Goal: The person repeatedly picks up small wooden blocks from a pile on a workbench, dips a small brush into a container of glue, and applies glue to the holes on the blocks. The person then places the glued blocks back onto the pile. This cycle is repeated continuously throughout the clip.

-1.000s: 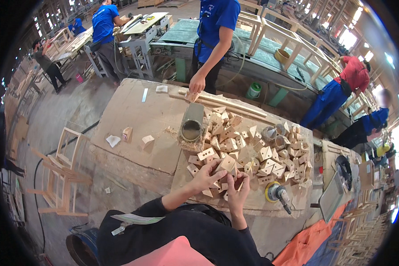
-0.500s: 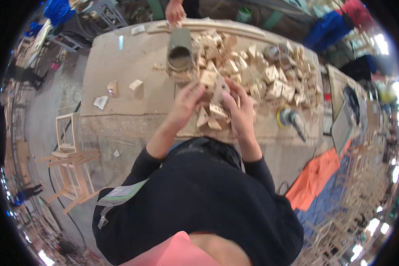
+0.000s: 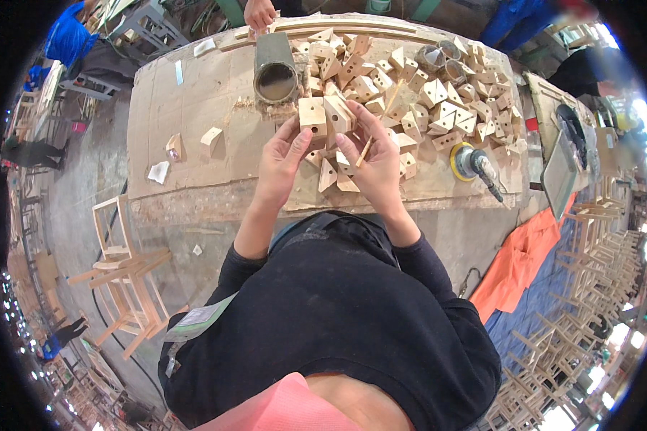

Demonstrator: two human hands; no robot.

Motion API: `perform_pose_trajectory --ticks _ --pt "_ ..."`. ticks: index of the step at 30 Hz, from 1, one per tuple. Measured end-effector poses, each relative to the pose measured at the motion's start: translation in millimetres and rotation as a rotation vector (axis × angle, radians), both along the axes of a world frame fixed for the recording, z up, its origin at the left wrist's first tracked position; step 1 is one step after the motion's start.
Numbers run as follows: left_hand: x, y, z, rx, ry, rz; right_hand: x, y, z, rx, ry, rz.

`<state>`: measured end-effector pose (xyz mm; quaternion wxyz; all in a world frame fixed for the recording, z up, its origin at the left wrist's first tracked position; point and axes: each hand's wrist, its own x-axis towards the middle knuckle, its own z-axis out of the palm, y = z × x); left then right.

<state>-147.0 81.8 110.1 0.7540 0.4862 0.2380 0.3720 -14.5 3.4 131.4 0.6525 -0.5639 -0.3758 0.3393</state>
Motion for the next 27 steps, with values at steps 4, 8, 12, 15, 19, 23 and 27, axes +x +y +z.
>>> perform_pose_trajectory --ticks 4,8,12,15,19,23,27 --pt "-3 -7 -4 -0.109 -0.062 0.056 -7 5 -10 0.015 -0.201 -0.061" --pt "-20 -4 -13 0.115 0.122 0.041 -13 7 -9 -0.031 -0.544 0.010" --pt "-20 0 -29 0.179 0.126 -0.088 -18 -4 -7 -0.084 -0.639 0.035" --pt "-31 16 -28 0.002 -0.026 -0.252 -18 4 -8 -0.050 -0.606 0.118" --pt "-65 24 -17 -0.104 -0.117 -0.302 -29 9 6 -0.055 -0.525 0.324" --pt "-74 26 -20 -0.232 -0.146 -0.278 -27 16 13 -0.075 -0.489 0.449" --pt "-71 20 -27 -0.210 -0.212 -0.224 -10 25 -2 -0.015 -0.363 0.400"
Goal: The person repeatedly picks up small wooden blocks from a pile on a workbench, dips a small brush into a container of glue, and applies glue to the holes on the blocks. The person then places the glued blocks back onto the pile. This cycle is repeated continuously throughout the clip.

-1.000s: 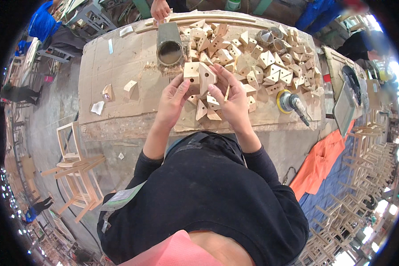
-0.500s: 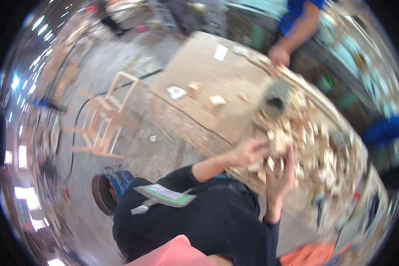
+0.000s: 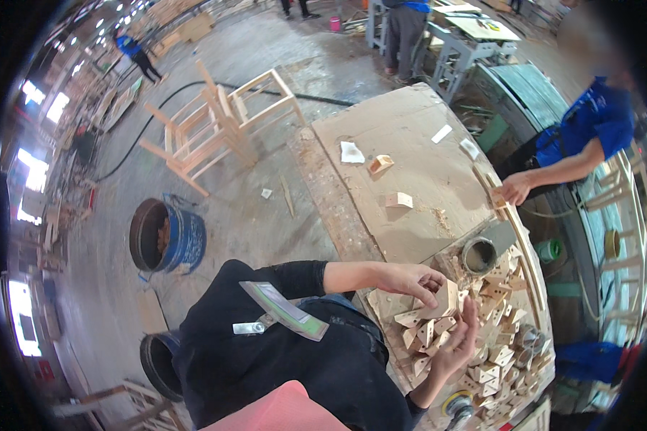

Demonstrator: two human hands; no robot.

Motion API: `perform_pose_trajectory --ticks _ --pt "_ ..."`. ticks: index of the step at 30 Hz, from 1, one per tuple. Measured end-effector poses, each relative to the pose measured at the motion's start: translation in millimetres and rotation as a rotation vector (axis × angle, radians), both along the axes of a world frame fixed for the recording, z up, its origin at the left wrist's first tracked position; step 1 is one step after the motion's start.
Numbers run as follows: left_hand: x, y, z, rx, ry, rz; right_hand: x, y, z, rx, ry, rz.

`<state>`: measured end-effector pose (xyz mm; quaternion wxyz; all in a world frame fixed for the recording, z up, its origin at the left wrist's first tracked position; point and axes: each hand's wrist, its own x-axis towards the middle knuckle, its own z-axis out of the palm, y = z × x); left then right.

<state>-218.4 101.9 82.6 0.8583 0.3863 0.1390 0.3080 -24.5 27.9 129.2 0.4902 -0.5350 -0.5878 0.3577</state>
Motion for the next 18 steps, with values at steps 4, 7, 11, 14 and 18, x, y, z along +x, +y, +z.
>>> perform_pose_trajectory --ticks 4,7,11,14,18 --pt "-4 4 0 0.070 0.082 0.067 11 14 3 -0.004 0.115 -0.246" --pt "-6 3 13 0.122 0.098 0.167 32 18 1 -0.021 0.230 -0.296" --pt "-5 10 1 0.187 0.126 0.303 59 25 -10 -0.001 0.164 -0.274" --pt "-18 11 13 -0.004 0.120 0.310 38 37 0 -0.090 0.160 -0.318" --pt "-28 12 8 -0.012 0.146 0.308 31 48 7 0.011 0.171 -0.423"
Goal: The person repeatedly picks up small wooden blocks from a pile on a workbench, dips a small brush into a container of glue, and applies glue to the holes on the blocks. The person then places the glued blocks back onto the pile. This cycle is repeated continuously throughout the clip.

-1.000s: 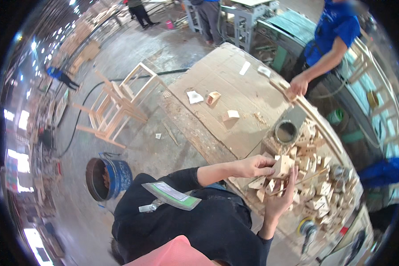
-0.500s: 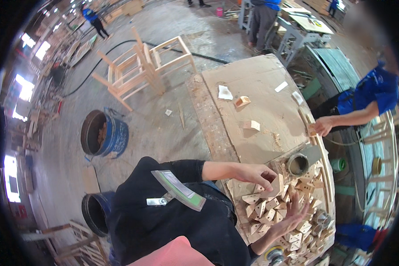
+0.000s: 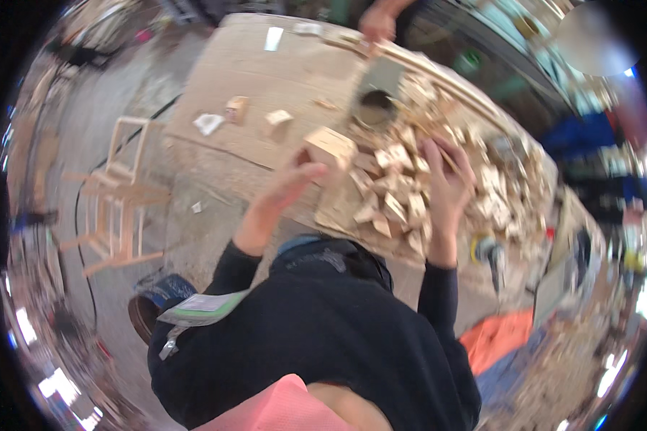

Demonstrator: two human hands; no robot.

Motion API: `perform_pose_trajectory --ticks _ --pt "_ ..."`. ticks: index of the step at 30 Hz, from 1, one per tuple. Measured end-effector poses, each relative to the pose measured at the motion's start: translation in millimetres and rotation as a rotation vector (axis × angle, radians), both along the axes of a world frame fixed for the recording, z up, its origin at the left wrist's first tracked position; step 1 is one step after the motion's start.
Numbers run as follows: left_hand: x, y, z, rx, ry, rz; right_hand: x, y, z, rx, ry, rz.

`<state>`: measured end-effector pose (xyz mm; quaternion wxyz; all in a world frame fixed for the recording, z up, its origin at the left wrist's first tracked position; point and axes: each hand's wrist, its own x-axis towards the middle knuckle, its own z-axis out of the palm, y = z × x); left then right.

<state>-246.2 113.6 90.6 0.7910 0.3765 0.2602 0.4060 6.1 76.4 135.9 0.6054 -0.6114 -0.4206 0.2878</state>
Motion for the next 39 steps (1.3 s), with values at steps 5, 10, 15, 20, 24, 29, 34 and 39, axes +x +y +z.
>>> perform_pose_trajectory --ticks 5,10,15,20,24,29,34,39 --pt "-3 -2 -4 0.010 0.096 -0.052 2 14 -4 0.025 -0.104 -0.032" --pt "-7 2 -11 -0.004 0.116 -0.071 -2 34 -22 -0.067 -0.326 -0.002" --pt "-8 -4 -18 -0.016 0.077 -0.032 -6 43 -24 -0.119 -0.509 0.021" --pt "-12 -4 -32 -0.040 -0.040 0.020 -3 42 -39 -0.163 0.190 0.071" --pt "-18 1 -34 -0.074 -0.050 0.030 5 35 -56 -0.062 0.606 0.052" --pt "-19 11 -34 -0.014 -0.020 -0.005 4 33 -51 -0.116 0.701 0.012" --pt "-14 17 -31 -0.027 -0.059 0.013 5 33 -49 -0.176 0.716 -0.021" --pt "-11 25 -45 -0.188 -0.133 0.071 7 30 -56 -0.037 0.715 -0.031"
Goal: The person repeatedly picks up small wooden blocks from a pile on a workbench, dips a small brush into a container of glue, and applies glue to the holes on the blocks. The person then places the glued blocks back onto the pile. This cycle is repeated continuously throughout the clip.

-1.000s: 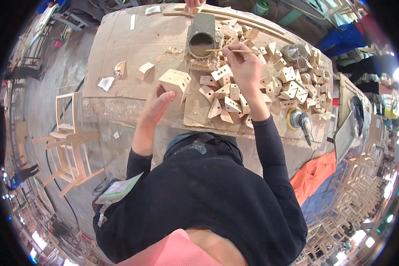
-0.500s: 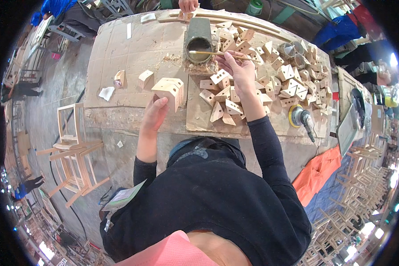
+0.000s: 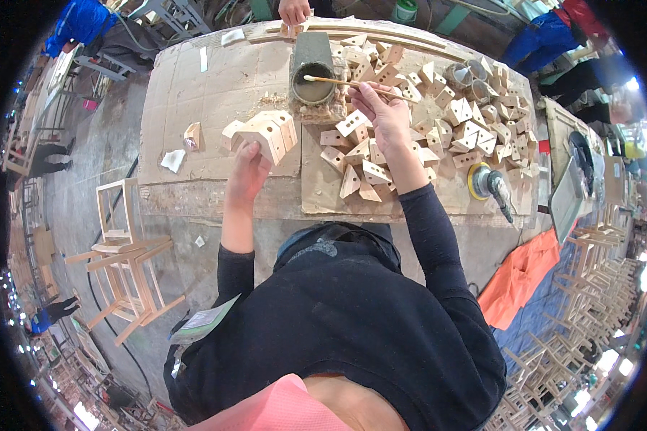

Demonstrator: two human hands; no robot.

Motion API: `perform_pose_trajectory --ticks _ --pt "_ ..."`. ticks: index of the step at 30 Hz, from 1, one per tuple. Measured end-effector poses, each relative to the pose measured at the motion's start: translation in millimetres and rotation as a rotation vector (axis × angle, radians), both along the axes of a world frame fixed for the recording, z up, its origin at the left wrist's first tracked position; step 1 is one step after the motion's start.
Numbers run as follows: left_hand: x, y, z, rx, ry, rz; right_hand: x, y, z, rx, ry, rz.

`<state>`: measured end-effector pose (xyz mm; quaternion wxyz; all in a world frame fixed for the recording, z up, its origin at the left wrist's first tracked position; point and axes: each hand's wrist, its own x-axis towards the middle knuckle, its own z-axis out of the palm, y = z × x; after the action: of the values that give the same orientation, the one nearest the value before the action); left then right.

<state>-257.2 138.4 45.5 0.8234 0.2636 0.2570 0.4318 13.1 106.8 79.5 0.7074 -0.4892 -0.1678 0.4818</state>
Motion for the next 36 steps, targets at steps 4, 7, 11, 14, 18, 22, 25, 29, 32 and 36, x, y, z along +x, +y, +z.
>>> perform_pose_trajectory --ticks 4,7,11,14,18,22,25,29,32,36 --pt "4 6 -7 -0.048 -0.083 -0.036 -1 -9 13 -0.057 0.028 -0.038" --pt "1 12 -15 0.001 -0.070 -0.163 -9 -25 38 -0.024 -0.055 0.014" --pt "-3 16 -16 -0.031 -0.106 -0.232 -22 -43 66 0.044 -0.169 0.057" --pt "7 14 -2 0.037 -0.232 -0.263 -25 -51 76 0.084 -0.231 0.087" --pt "16 10 22 0.036 -0.314 -0.312 -26 -56 80 0.119 -0.288 0.084" --pt "15 10 19 0.075 -0.343 -0.381 -25 -61 82 0.170 -0.275 0.077" --pt "14 9 13 0.030 -0.326 -0.383 -27 -64 86 0.203 -0.291 0.061" --pt "18 7 12 0.068 -0.367 -0.402 -23 -71 86 0.262 -0.295 0.116" --pt "22 4 17 0.058 -0.363 -0.378 -19 -76 89 0.288 -0.299 0.147" --pt "31 -6 41 0.252 0.205 -0.310 -16 -84 91 0.276 -0.287 0.126"
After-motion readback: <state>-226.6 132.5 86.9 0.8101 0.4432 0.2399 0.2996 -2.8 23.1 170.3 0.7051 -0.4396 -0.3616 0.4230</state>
